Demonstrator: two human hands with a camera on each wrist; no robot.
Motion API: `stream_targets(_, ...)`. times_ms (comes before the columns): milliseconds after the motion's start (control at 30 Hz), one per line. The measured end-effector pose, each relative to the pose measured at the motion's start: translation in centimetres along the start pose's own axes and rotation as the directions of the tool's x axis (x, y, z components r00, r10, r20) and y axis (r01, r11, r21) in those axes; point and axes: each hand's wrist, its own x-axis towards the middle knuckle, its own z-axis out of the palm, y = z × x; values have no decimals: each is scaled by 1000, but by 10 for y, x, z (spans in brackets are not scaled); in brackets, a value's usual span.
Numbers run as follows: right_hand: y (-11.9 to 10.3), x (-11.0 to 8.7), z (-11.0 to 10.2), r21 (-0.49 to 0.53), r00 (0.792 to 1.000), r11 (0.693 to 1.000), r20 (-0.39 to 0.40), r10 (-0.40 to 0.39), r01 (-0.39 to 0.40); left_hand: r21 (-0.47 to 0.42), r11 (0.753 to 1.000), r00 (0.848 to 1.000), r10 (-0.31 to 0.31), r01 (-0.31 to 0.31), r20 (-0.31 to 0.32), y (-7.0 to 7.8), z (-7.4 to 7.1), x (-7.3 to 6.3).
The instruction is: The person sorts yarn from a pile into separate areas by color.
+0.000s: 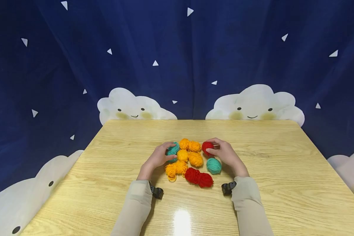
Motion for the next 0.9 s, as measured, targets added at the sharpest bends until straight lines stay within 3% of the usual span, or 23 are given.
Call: stream_targets(900, 28, -14, -36, 8, 996, 999, -74, 47, -47, -26, 1000, 1000, -6, 6, 0, 2, -1, -2)
